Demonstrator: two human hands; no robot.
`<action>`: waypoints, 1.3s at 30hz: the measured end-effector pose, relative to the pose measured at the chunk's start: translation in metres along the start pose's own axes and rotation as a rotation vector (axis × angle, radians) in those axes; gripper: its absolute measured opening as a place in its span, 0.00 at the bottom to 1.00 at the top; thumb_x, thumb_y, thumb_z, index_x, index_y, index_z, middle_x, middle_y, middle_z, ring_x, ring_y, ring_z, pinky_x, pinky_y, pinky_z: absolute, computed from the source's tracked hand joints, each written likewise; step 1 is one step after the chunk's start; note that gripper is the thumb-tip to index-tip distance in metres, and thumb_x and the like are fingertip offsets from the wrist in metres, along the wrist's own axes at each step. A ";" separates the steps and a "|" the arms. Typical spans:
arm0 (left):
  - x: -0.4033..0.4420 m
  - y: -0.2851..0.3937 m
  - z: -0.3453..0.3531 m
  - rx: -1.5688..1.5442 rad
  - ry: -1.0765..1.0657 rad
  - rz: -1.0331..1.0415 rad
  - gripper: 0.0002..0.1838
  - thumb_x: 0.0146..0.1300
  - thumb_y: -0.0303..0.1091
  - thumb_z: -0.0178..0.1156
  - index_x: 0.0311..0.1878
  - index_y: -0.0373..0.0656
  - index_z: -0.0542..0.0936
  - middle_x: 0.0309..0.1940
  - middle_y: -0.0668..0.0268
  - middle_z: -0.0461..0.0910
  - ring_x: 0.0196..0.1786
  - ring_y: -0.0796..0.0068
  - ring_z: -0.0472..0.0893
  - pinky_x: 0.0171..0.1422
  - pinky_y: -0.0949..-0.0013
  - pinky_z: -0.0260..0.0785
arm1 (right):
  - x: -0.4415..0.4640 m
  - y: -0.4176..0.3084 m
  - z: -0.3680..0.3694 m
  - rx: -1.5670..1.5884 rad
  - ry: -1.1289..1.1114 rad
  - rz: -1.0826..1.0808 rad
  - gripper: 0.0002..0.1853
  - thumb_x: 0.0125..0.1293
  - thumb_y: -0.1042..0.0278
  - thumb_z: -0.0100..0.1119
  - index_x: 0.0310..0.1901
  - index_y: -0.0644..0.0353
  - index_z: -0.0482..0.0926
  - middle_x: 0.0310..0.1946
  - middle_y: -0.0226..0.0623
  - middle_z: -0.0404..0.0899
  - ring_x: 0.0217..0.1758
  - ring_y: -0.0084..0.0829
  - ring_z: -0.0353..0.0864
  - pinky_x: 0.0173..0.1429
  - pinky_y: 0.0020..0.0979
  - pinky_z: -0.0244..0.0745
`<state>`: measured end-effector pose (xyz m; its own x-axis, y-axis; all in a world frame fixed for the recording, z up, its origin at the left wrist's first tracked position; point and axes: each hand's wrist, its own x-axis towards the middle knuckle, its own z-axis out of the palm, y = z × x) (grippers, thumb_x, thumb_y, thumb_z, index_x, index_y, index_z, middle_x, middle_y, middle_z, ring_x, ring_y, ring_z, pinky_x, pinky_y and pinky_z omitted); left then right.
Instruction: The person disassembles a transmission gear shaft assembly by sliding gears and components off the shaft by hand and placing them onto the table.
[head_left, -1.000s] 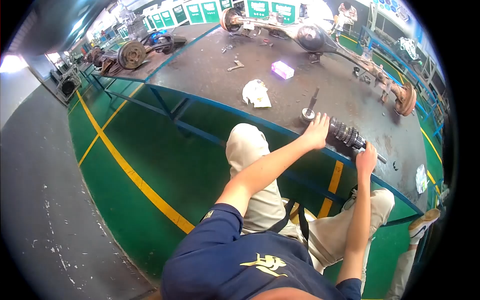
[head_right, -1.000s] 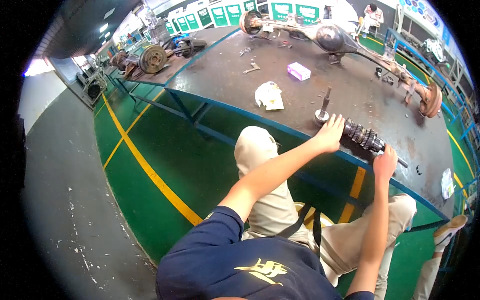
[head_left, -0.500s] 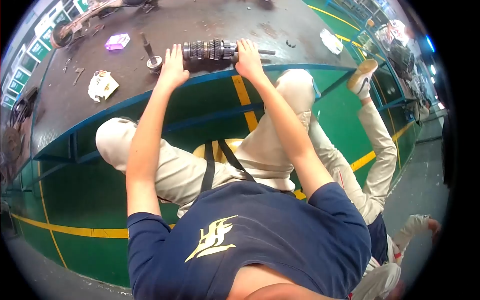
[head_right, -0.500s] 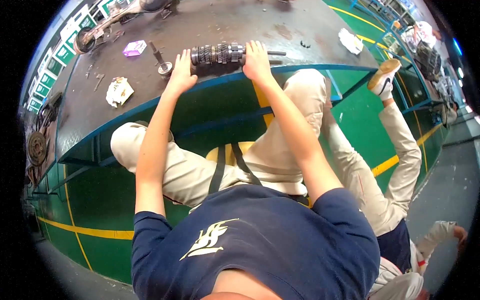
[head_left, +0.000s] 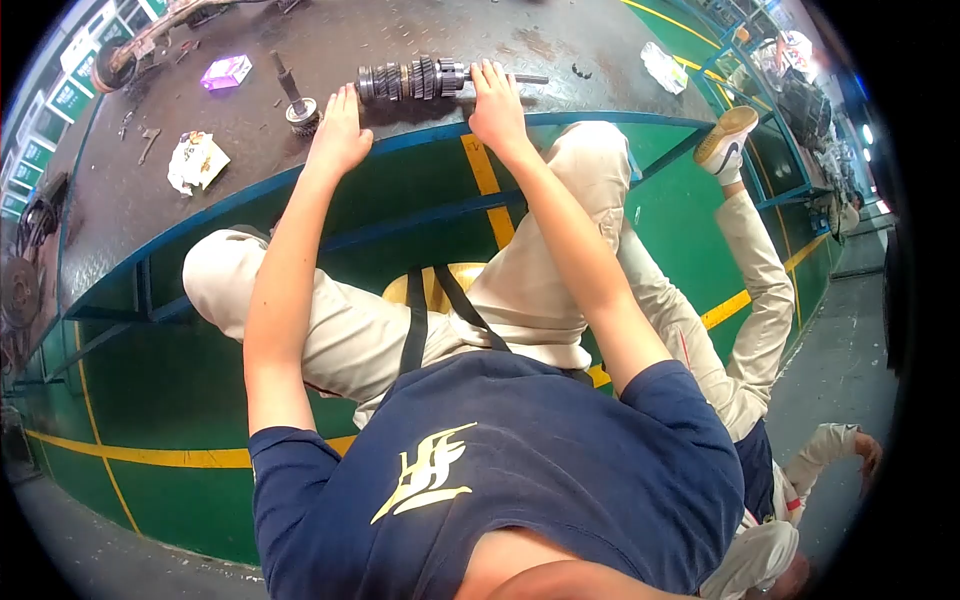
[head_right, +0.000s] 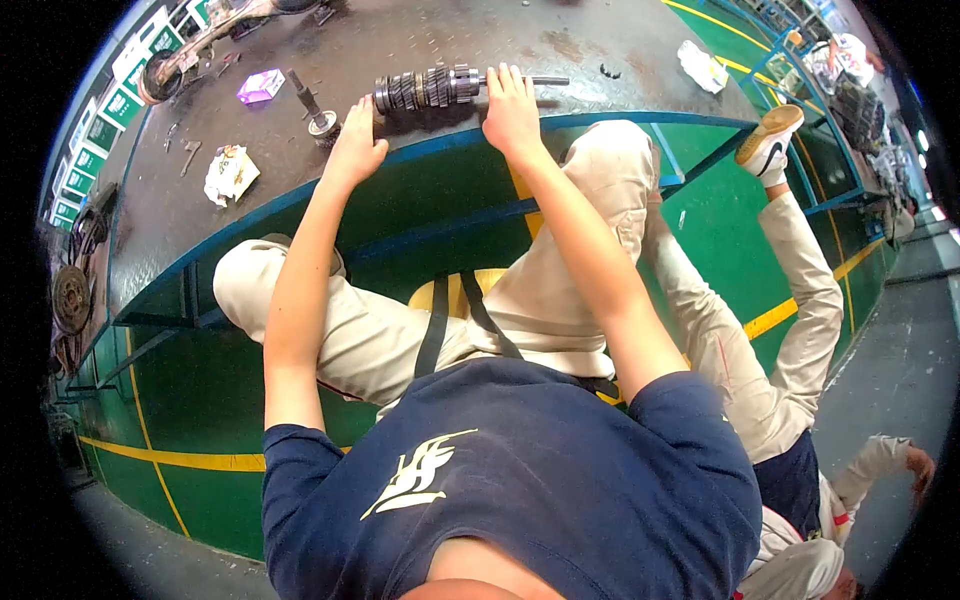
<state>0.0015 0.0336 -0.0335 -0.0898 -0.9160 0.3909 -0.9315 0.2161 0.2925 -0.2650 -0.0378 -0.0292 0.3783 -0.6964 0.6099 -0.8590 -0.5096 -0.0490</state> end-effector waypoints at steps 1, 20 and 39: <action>0.003 0.000 0.001 -0.001 -0.001 0.000 0.43 0.55 0.31 0.58 0.72 0.28 0.53 0.72 0.40 0.55 0.75 0.44 0.56 0.79 0.57 0.49 | 0.002 0.002 0.000 -0.001 -0.001 0.000 0.34 0.52 0.76 0.57 0.65 0.66 0.67 0.67 0.52 0.65 0.74 0.47 0.59 0.77 0.46 0.49; 0.047 0.009 0.002 -0.102 0.083 -0.152 0.36 0.47 0.33 0.63 0.63 0.35 0.66 0.61 0.50 0.69 0.65 0.48 0.69 0.69 0.55 0.63 | 0.058 0.026 0.025 0.065 -0.033 -0.056 0.14 0.48 0.75 0.57 0.40 0.65 0.76 0.41 0.50 0.78 0.49 0.51 0.75 0.58 0.45 0.68; 0.026 0.006 0.013 -0.126 0.098 -0.127 0.41 0.49 0.31 0.59 0.69 0.32 0.60 0.70 0.43 0.60 0.76 0.47 0.54 0.79 0.57 0.50 | 0.025 0.011 0.008 -0.031 -0.086 -0.081 0.37 0.52 0.81 0.59 0.67 0.64 0.63 0.68 0.47 0.64 0.75 0.42 0.57 0.79 0.45 0.43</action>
<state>-0.0110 0.0066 -0.0324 0.0664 -0.9029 0.4248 -0.8811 0.1467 0.4495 -0.2626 -0.0644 -0.0207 0.4742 -0.6949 0.5406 -0.8342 -0.5510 0.0235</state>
